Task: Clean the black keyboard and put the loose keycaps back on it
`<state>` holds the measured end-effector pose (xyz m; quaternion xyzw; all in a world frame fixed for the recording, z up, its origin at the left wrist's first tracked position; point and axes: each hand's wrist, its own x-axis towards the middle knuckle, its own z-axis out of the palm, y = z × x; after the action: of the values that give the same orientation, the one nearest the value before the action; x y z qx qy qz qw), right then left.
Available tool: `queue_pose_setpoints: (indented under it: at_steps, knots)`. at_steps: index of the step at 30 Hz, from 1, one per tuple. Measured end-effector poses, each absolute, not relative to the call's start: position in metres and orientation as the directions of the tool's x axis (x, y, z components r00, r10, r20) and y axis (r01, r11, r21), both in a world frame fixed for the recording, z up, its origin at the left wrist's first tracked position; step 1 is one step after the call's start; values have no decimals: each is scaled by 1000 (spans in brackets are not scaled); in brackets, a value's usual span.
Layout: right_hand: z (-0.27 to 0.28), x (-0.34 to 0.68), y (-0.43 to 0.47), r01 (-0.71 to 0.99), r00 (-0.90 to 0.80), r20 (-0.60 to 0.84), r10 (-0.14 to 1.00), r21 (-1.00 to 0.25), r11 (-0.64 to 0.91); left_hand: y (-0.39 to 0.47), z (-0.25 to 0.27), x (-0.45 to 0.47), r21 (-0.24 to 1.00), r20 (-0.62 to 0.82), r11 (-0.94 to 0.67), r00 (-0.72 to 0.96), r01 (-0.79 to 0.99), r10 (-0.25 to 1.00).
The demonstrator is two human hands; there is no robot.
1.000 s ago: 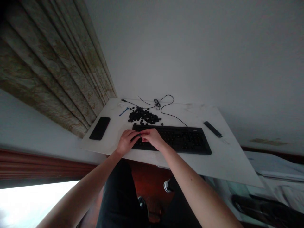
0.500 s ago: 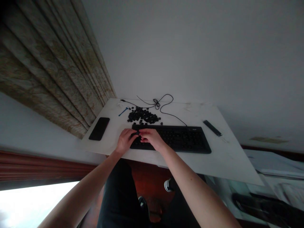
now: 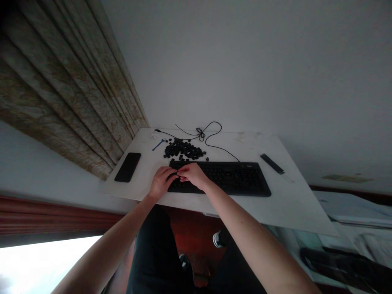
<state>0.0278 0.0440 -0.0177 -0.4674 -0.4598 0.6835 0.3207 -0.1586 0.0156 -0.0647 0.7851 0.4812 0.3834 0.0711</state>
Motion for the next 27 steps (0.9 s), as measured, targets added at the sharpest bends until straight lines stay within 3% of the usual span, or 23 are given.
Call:
queue_pose_setpoints:
  at_steps: [15, 27]
  knots:
    - [-30, 34, 36, -153, -419, -308, 854, -903, -401, 12, -62, -160, 510, 561, -521, 195, 684, 805]
    - [-26, 33, 35, -91, -406, -285, 868, -933, -349, 12, -61, -160, 496, 564, -540, 220, 681, 796]
